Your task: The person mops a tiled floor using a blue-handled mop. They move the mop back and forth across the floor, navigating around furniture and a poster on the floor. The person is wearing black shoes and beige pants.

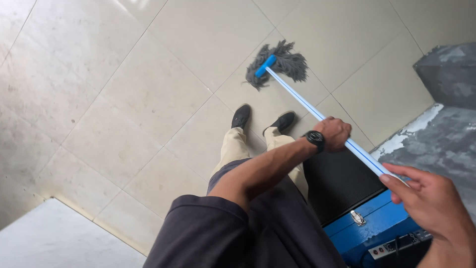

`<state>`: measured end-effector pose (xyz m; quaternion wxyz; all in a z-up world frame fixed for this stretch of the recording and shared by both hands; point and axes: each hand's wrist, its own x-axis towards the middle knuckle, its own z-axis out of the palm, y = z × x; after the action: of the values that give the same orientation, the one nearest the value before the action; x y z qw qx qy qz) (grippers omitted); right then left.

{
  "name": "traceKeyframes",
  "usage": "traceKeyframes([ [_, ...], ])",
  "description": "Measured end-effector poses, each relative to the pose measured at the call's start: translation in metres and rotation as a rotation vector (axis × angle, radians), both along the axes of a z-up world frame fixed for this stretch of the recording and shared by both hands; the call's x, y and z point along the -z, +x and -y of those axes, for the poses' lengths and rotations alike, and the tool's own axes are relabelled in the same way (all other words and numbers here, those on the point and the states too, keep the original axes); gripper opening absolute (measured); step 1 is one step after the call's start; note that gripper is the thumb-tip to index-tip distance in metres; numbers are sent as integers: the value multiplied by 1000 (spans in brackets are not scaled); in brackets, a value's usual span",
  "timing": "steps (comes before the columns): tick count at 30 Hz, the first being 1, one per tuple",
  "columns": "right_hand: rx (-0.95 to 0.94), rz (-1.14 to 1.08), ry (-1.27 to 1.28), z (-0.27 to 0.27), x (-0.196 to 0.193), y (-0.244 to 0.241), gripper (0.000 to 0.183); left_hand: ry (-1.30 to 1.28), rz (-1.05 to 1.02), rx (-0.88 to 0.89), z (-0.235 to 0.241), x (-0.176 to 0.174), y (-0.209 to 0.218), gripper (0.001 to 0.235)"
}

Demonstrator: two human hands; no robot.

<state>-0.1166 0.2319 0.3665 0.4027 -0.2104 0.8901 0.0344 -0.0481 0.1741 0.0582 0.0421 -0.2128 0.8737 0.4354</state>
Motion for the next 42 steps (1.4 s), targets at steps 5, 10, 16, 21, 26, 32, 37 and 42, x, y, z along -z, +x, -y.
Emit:
traceKeyframes([
  [5, 45, 245, -54, 69, 40, 76, 37, 3, 162, -237, 71, 32, 106, 25],
  [10, -343, 406, 17, 50, 145, 113, 45, -321, 298, -458, 57, 178, 192, 9],
  [16, -412, 356, 107, -28, 127, 77, 50, -245, 307, -294, -15, 169, 149, 15],
  [21, -309, 117, 364, -78, 10, 34, 51, 34, 274, -21, -82, 10, 44, 16],
  [26, -187, -12, 641, -159, -10, 6, 56, 403, 290, 96, -165, -65, 0, 25],
  [32, -31, -127, 591, -205, -2, 39, 50, 201, 208, 406, -219, -50, 0, 32],
  [37, 305, -123, 263, -182, -14, 106, 38, 160, 63, 330, -201, -28, 59, 51],
  [42, 47, -73, 176, -94, -3, 173, 35, 143, 123, 142, -96, -31, 166, 31],
])
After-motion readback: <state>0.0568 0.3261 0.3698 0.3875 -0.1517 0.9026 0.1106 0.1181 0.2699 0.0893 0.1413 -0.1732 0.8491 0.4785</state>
